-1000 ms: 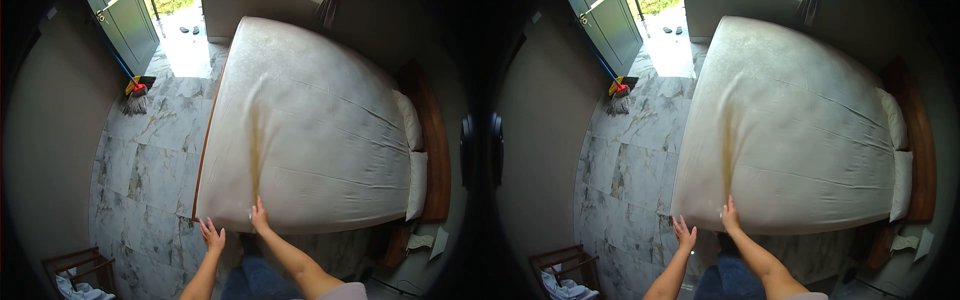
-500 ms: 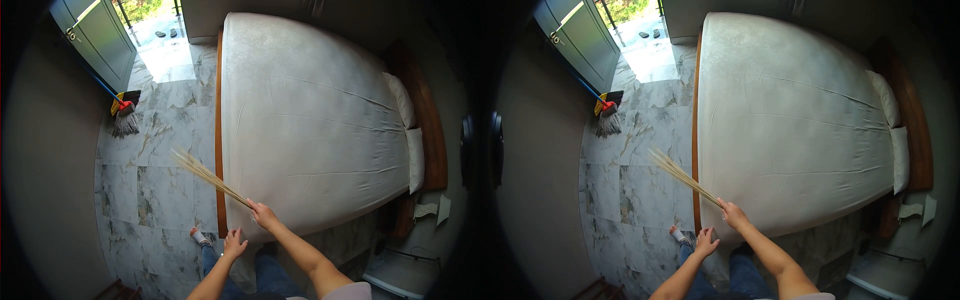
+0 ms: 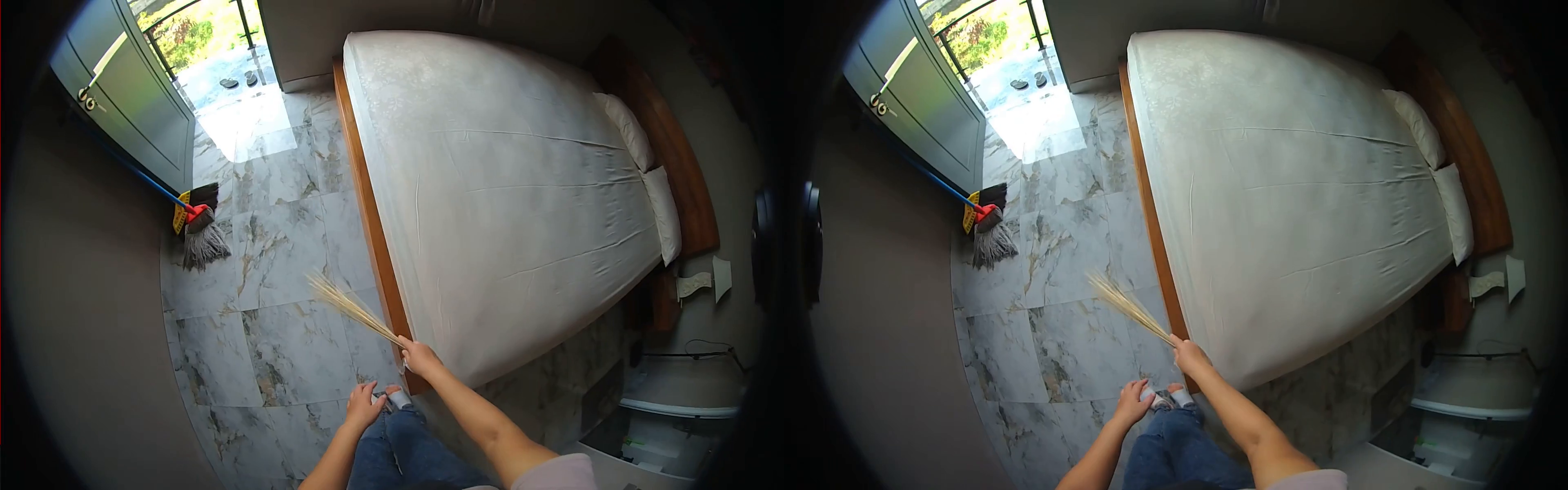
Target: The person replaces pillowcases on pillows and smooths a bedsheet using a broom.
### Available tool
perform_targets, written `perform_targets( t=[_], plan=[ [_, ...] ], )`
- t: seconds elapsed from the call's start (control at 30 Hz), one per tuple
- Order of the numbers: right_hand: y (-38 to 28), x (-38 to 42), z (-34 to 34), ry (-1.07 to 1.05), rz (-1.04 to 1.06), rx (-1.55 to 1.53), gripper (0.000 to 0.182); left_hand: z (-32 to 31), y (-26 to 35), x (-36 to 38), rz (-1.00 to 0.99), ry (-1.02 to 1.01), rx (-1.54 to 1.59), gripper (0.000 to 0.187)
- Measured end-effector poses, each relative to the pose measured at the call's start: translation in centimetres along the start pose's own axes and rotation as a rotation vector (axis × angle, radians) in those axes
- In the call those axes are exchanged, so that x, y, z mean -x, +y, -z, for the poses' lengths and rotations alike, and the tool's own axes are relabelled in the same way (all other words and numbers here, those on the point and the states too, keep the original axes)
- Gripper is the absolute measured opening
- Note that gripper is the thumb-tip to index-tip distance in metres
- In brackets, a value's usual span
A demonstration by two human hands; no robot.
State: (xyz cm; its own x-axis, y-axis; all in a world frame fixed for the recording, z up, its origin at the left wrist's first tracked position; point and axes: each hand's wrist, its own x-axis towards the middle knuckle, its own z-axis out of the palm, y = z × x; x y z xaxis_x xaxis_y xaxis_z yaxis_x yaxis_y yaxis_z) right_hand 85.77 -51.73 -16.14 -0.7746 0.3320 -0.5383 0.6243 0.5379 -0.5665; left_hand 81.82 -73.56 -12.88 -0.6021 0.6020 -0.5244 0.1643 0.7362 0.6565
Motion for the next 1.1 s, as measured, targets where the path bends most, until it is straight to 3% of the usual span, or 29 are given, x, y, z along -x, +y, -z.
perform_targets(
  t=[0.03,0.13,0.17,0.27,0.3,0.4,0.5,0.53,0.6,0.67,0.73,0.8,0.9,0.93,1.03,1.1],
  plan=[
    [-0.8,-0.3,1.0,0.096,0.084,-0.055,0.046,1.3,0.6,-0.5,0.014,-0.019,0.020,0.048],
    [-2.1,-1.6,5.3,0.633,0.033,-0.175,0.045,3.3,1.4,-3.0,-0.004,-0.052,0.054,0.047],
    [-0.9,-3.1,5.3,0.710,-0.027,-0.212,0.045,3.9,1.5,-3.8,-0.020,-0.061,0.056,0.047],
    [0.7,-6.4,5.9,0.319,-0.001,-0.150,0.043,4.7,1.0,-7.7,-0.139,-0.113,-0.023,0.048],
    [-1.4,-6.4,9.0,0.109,0.028,-0.122,0.043,5.5,1.6,-9.0,-0.143,-0.137,-0.036,0.048],
    [-1.5,-8.6,12.5,0.567,0.185,-0.228,0.044,8.4,3.8,-13.3,-0.086,-0.195,-0.028,0.047],
    [3.1,-13.0,16.6,1.245,-0.306,-0.421,0.043,10.7,4.8,-18.0,-0.040,-0.254,-0.084,0.046],
    [3.9,-14.1,18.2,1.315,-0.530,-0.614,0.042,11.6,4.7,-19.3,-0.075,-0.254,-0.114,0.046],
    [6.3,-18.0,18.9,1.363,-0.686,-0.806,0.042,12.5,5.5,-22.6,-0.152,-0.245,-0.151,0.046],
    [2.1,-20.6,20.2,0.951,-0.571,-0.757,0.044,14.1,7.6,-25.6,-0.100,-0.277,-0.126,0.045],
    [-0.3,-23.9,17.6,0.640,-0.143,-0.461,0.044,15.6,9.0,-28.6,-0.090,-0.283,-0.126,0.046],
    [-3.8,-24.7,19.4,0.232,0.165,-0.316,0.044,16.5,10.1,-31.4,-0.122,-0.272,-0.147,0.046],
    [-4.2,-24.2,23.5,0.505,0.061,-0.417,0.045,17.7,11.9,-35.2,-0.143,-0.272,-0.161,0.047],
    [-3.8,-23.5,26.5,0.762,-0.137,-0.467,0.043,17.9,12.5,-36.3,-0.159,-0.270,-0.168,0.047],
    [5.6,-24.7,31.3,1.534,-0.658,-0.613,0.044,19.5,14.5,-39.6,-0.167,-0.329,-0.074,0.046],
    [14.9,-26.5,34.6,1.696,-0.878,-0.792,0.042,19.8,14.1,-41.9,-0.225,-0.335,-0.064,0.045]
  ],
)
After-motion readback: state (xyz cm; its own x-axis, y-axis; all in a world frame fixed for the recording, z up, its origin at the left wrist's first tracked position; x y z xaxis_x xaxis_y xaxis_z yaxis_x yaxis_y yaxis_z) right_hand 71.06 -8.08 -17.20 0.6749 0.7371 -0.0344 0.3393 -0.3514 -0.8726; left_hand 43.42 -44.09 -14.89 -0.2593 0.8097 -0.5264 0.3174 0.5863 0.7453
